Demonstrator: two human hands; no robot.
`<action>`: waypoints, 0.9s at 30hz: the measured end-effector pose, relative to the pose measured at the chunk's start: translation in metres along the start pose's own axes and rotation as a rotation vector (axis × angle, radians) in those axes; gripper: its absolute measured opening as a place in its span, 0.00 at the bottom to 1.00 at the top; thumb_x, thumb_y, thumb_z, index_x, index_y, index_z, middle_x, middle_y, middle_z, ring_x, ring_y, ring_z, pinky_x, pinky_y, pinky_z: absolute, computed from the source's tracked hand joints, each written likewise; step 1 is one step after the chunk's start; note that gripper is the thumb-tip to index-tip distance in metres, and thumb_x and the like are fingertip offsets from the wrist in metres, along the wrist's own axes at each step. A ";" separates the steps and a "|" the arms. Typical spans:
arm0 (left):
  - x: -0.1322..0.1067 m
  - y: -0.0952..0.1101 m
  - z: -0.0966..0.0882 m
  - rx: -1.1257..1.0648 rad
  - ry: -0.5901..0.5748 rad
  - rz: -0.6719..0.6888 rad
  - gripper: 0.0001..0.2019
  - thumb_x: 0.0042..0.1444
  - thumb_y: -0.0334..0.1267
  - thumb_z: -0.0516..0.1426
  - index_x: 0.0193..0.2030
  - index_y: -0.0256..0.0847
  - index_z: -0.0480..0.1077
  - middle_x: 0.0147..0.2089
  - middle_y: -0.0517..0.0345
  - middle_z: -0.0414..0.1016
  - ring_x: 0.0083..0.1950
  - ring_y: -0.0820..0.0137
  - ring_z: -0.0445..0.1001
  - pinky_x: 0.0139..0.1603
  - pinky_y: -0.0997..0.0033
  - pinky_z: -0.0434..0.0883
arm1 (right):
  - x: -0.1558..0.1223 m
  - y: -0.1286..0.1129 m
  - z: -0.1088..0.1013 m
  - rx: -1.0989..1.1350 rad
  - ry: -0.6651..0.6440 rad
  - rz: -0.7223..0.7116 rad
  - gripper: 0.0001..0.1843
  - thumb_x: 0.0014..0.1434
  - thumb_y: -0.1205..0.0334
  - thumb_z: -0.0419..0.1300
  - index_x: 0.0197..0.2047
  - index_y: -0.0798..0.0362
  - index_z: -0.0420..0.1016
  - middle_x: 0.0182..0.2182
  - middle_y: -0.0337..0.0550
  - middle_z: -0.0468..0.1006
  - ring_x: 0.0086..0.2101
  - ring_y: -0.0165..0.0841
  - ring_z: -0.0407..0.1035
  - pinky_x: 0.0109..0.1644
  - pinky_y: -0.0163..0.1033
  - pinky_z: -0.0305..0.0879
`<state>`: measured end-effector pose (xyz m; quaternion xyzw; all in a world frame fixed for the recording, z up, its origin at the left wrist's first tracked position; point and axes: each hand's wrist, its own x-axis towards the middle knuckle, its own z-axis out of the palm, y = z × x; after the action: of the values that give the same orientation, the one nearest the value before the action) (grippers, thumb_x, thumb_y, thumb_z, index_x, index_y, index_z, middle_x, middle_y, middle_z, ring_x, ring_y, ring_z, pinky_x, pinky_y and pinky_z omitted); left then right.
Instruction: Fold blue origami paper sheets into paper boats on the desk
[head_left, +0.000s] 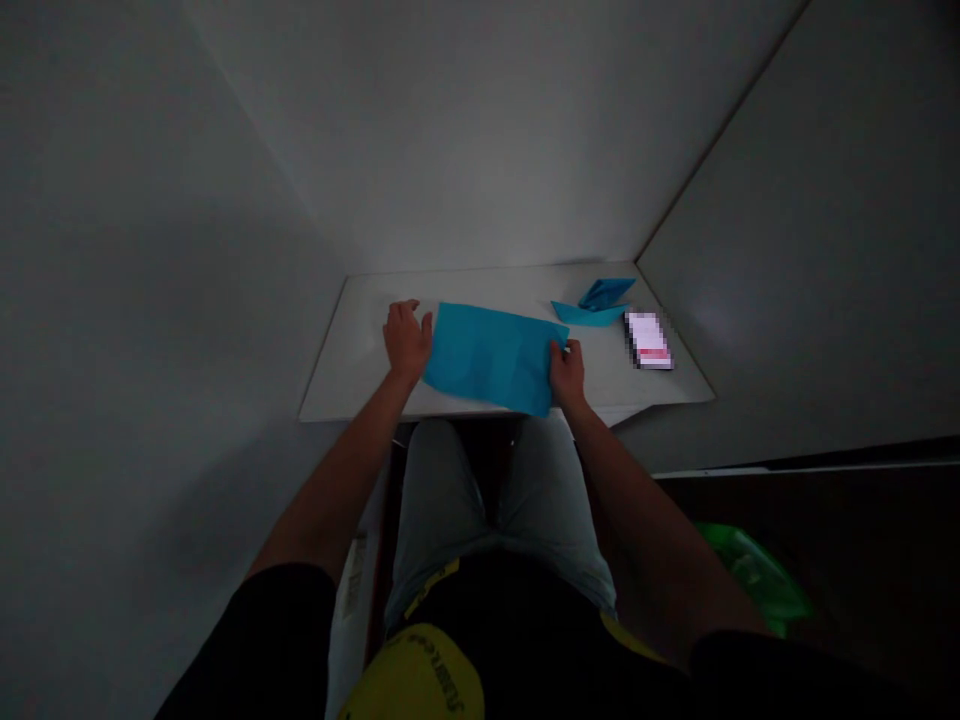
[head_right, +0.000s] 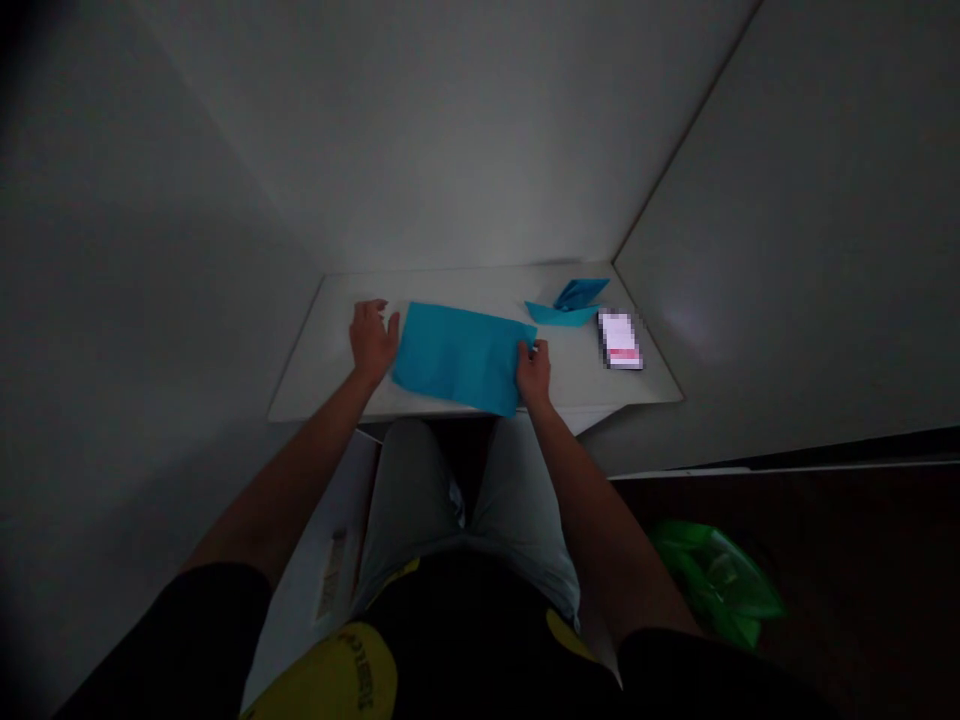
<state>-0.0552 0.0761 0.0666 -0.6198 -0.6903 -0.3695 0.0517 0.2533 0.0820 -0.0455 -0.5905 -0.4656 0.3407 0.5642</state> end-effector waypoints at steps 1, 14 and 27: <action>-0.006 0.010 -0.001 0.047 0.001 0.066 0.21 0.76 0.50 0.50 0.63 0.39 0.71 0.65 0.37 0.75 0.65 0.52 0.73 0.67 0.51 0.69 | 0.001 0.001 0.003 -0.043 0.053 -0.003 0.22 0.65 0.36 0.56 0.45 0.45 0.62 0.31 0.38 0.74 0.33 0.39 0.69 0.38 0.42 0.65; -0.083 -0.013 0.048 0.096 -0.550 0.364 0.29 0.73 0.51 0.55 0.76 0.44 0.67 0.81 0.44 0.59 0.83 0.51 0.55 0.84 0.43 0.49 | -0.042 -0.017 0.005 -0.585 -0.264 -0.543 0.18 0.67 0.59 0.57 0.58 0.50 0.76 0.60 0.58 0.75 0.59 0.53 0.67 0.64 0.60 0.63; -0.043 -0.084 0.027 0.014 -0.484 0.218 0.26 0.74 0.46 0.50 0.74 0.40 0.68 0.77 0.41 0.66 0.78 0.51 0.62 0.80 0.43 0.56 | -0.032 -0.028 0.151 -0.634 -0.675 -0.744 0.30 0.76 0.51 0.52 0.76 0.50 0.68 0.77 0.52 0.63 0.75 0.52 0.56 0.79 0.66 0.47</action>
<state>-0.1108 0.0600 -0.0128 -0.7603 -0.6145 -0.1981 -0.0710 0.0978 0.1025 -0.0415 -0.3864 -0.8741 0.1334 0.2625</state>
